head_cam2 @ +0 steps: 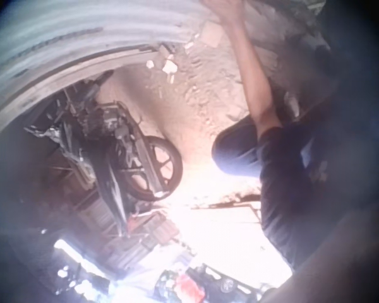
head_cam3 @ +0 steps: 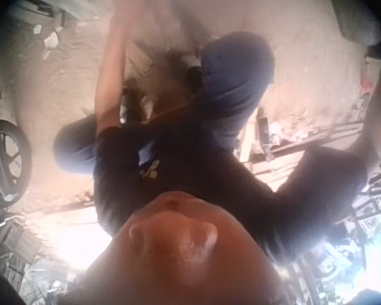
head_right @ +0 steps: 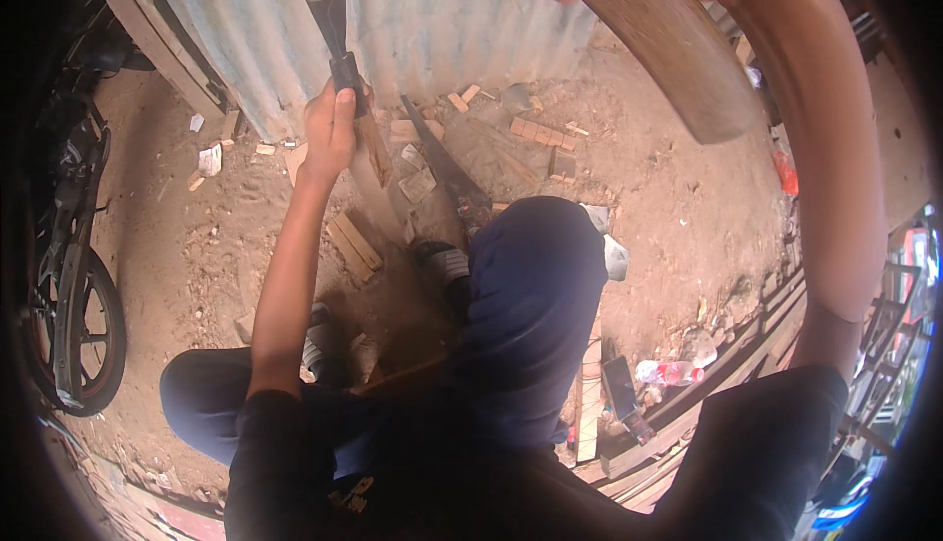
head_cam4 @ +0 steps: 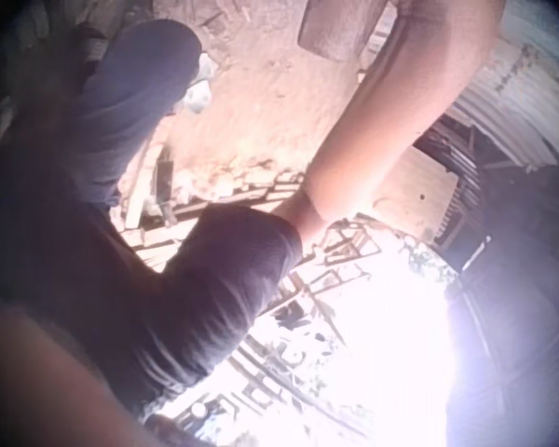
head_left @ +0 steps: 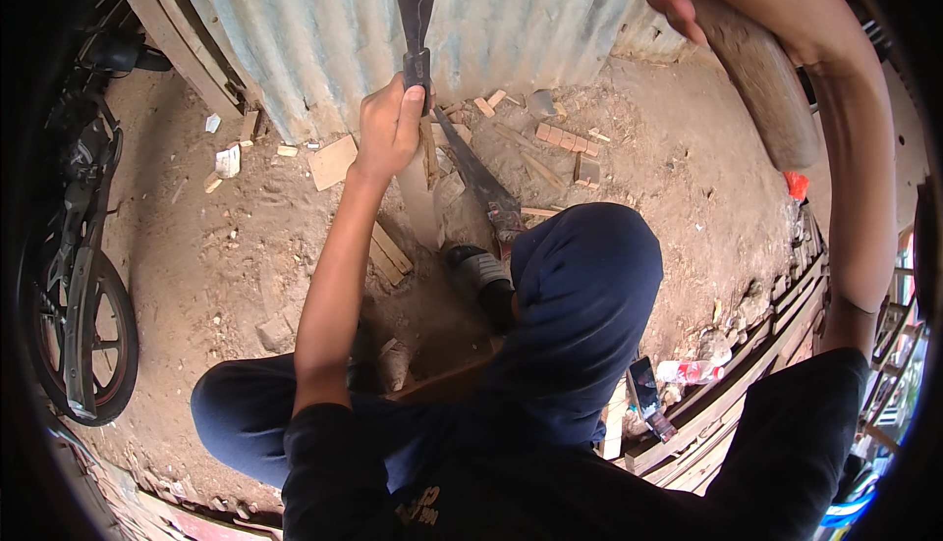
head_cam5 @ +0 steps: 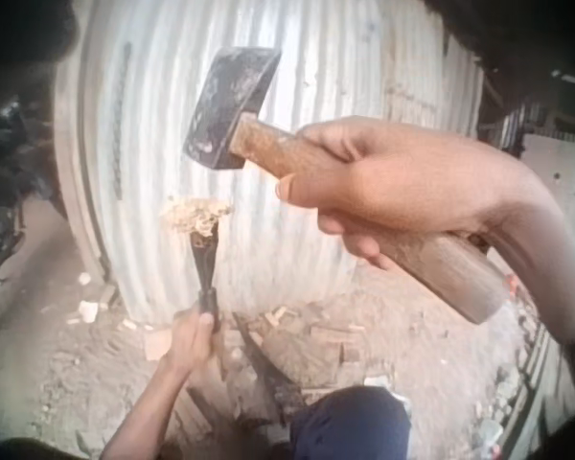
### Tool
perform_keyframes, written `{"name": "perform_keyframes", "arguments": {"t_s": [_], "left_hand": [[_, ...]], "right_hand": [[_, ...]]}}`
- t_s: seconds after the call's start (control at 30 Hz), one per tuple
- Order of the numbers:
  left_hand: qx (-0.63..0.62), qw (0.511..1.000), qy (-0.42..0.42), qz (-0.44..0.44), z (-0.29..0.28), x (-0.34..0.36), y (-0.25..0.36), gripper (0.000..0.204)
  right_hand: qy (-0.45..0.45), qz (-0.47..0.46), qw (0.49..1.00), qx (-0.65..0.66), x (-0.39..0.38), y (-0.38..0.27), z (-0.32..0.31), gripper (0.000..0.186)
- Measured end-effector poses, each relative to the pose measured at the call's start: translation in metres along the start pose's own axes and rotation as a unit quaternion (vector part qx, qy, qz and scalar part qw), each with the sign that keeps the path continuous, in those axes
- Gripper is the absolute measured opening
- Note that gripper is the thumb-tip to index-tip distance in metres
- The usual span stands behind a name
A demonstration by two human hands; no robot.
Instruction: The person sits on the ground and uses a chisel and wooden mallet to carve a small piece of wood. They repeatedly strike the chisel to remove wood shavings and occasionally inspect the carved piece.
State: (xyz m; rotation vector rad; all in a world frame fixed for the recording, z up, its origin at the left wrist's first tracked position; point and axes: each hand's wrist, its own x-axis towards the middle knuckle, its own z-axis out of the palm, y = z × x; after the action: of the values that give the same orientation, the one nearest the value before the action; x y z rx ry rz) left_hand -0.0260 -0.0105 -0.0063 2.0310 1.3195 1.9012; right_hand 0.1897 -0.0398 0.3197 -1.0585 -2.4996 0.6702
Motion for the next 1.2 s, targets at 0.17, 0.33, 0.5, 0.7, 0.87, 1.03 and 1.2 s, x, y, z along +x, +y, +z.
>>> {"name": "perform_keyframes", "arguments": {"t_s": [0.17,0.33,0.5,0.7,0.87,1.03,1.2], "left_hand": [[-0.02,0.998,-0.004,-0.056,-0.004,0.0,-0.001,0.038],[-0.01,1.0,0.001,0.008,0.002,-0.002,0.002,0.034],[-0.01,1.0,0.012,-0.017,0.003,0.001,0.003,0.034],[-0.001,1.0,0.013,-0.014,0.002,0.002,0.006,0.034],[-0.011,1.0,-0.004,-0.007,0.005,-0.002,0.009,0.036],[-0.002,1.0,-0.002,-0.025,0.004,-0.005,0.007,0.035],[0.03,0.999,-0.015,0.012,0.006,-0.012,0.009,0.031]], "right_hand": [[-0.069,0.081,0.994,-0.007,0.001,0.012,-0.009,0.021],[0.121,-0.052,0.99,0.042,-0.005,0.019,0.004,0.027],[0.036,0.008,0.998,-0.049,-0.005,0.005,0.011,0.024],[-0.026,0.049,0.998,-0.025,-0.004,0.006,-0.007,0.028],[0.143,-0.151,0.977,0.05,0.01,0.011,0.002,0.027],[-0.029,0.019,0.983,-0.179,-0.007,-0.005,0.007,0.041],[-0.104,0.098,0.983,-0.113,-0.012,-0.006,0.0,0.041]]}}
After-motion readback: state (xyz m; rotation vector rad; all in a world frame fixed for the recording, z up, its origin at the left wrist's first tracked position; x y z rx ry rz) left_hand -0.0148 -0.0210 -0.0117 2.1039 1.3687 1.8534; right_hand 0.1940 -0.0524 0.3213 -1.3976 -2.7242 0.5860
